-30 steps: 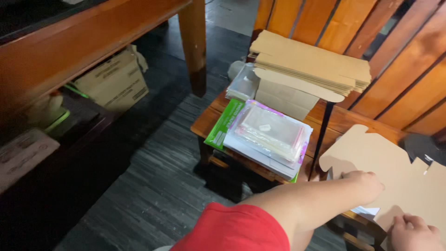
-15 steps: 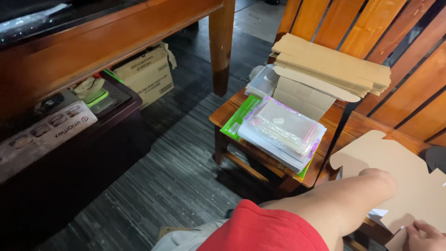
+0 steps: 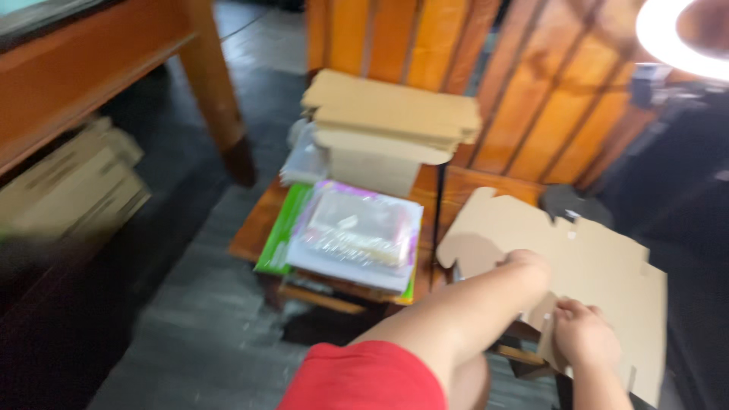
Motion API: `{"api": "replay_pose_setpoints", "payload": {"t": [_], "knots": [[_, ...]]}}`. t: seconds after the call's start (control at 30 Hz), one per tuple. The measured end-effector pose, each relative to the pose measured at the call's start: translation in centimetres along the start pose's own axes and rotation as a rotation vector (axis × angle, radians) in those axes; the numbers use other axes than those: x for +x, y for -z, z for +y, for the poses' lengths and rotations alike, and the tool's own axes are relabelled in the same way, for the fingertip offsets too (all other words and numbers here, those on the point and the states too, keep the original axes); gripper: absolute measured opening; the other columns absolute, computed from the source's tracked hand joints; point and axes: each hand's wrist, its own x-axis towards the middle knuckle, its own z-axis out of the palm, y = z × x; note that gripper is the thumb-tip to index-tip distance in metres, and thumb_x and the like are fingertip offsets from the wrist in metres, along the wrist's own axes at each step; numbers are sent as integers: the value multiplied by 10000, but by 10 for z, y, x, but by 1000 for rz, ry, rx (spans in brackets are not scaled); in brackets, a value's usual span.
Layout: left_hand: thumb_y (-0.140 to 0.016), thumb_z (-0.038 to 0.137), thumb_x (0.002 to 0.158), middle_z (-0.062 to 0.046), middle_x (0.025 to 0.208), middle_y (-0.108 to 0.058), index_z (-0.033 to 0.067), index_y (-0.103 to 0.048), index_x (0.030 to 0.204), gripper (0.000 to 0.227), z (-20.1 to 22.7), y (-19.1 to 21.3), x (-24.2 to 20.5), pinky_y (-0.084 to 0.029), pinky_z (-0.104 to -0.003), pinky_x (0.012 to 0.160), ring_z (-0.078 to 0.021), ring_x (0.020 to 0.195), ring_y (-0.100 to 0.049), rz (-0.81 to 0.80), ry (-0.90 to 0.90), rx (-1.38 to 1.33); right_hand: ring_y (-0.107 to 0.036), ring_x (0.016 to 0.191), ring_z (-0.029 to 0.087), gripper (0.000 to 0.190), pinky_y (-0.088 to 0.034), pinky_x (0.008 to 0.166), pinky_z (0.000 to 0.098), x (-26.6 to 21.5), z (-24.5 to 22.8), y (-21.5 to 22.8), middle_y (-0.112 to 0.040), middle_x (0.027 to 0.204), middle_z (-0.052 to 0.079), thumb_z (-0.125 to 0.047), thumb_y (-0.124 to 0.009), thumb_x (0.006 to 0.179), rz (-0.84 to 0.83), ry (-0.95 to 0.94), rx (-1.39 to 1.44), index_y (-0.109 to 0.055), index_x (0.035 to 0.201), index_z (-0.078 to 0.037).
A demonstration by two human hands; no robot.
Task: The person repeatedly takes flat cardboard pieces from a shelf, unfolds them, and folds them into a specific shape on their lap. The folded pieces are stacked on a wooden chair next to them.
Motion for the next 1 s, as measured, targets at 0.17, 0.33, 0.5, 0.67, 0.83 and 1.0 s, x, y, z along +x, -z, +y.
{"api": "replay_pose_setpoints", "payload": {"t": [0.17, 0.33, 0.5, 0.67, 0.83, 1.0], "knots": [[-690, 133, 880, -119, 1309, -684, 76, -726, 1249, 375, -15, -1, -29, -568, -631, 937, -377, 1292, -625, 83, -115, -48, -630, 1292, 375, 416, -478, 1119, 462, 22, 15, -25, -616, 1418, 76, -419, -504, 978, 106, -21, 15, -726, 1327, -374], [-660, 23, 871, -204, 1152, -747, -19, -760, 1126, 277, -23, -11, 10, -581, -635, 906, -399, 1231, -663, 131, -193, -64, -682, 1221, 396, 305, -546, 1080, 468, 39, 21, -50, -687, 1293, 80, -332, -589, 989, 258, -49, 56, -785, 1223, -339], [-620, 79, 884, -162, 1253, -720, 9, -737, 1200, 344, -17, -4, 16, -553, -595, 985, -363, 1281, -629, 64, -192, 63, -713, 1131, 375, 239, -582, 1002, 479, 31, 6, -48, -706, 1141, 85, -312, -599, 954, 276, -56, 58, -795, 1090, -302], [-684, 96, 831, -176, 1192, -738, 32, -759, 1156, 340, -11, -1, 7, -558, -610, 953, -381, 1239, -651, 37, -196, 28, -706, 1130, 386, 245, -572, 1002, 493, 9, -9, -33, -678, 1125, 108, -247, -547, 989, 278, -55, 114, -770, 1092, -234], [-675, 72, 857, -180, 1270, -715, 13, -729, 1218, 370, -10, 25, -50, -507, -591, 1054, -377, 1313, -600, 2, -185, -5, -696, 1141, 353, 224, -566, 1002, 469, 1, -10, -23, -658, 1134, 77, -273, -578, 979, 228, -74, 121, -755, 1117, -271], [-700, 103, 822, -122, 1206, -760, 126, -817, 1043, 251, -12, 21, -48, -529, -564, 1045, -330, 1280, -639, 70, -68, -65, -667, 1194, 337, 233, -547, 1040, 477, -5, -4, -15, -650, 1194, 62, -245, -637, 968, 202, 1, 161, -739, 1176, -273]]}}
